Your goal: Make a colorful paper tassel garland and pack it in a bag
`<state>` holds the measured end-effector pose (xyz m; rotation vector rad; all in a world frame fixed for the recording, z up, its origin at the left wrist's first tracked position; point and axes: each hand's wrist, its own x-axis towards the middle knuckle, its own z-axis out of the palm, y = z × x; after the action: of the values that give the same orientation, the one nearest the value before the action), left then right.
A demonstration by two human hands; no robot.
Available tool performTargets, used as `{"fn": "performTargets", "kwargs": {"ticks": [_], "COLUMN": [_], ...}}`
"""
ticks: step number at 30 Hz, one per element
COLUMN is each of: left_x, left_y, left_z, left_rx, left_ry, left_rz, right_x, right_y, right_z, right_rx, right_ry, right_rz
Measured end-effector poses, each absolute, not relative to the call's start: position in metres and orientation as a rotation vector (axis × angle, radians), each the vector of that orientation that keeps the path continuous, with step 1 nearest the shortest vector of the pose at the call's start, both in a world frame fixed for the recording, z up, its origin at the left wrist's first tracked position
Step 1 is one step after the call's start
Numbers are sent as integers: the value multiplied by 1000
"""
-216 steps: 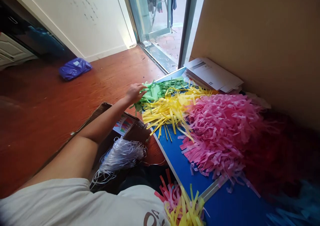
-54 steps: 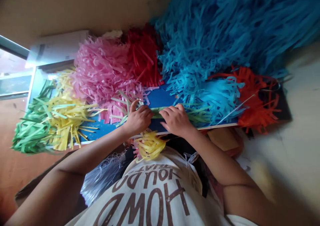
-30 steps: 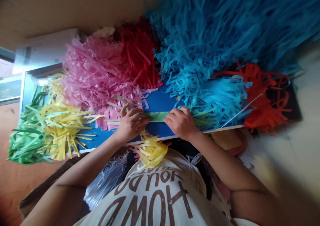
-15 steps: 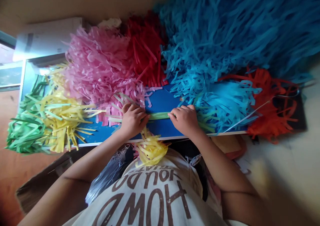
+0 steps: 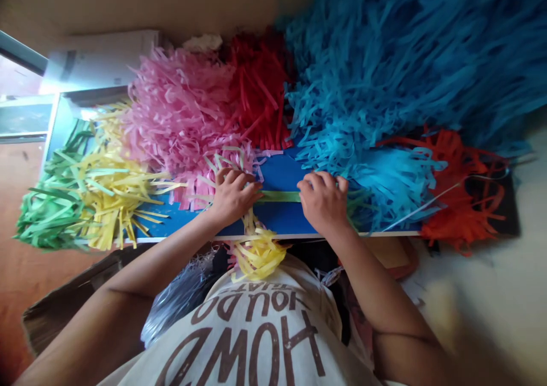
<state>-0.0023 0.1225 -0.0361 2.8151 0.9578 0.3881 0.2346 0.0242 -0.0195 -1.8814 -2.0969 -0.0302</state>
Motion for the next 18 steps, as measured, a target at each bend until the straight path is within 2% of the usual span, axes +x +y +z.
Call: {"fn": "performTargets", "kwargs": {"ticks": [5,10,18], "left_x": [-1,10,10], "left_y": [127,114,105], "left_z": [-29,-25,-40], "left_rx": [2927,3007,2992], "left_ry": [556,682,792], "left_rz": [373,381,499], "right_x": [223,227,221], "right_y": [22,33,29], "right_z": [-21,-35,-30], "right_rx": [-1573,-1592,-1683], "right_ry": [-2380,-2380,-2298], "right_rz": [-3,18,-17]}}
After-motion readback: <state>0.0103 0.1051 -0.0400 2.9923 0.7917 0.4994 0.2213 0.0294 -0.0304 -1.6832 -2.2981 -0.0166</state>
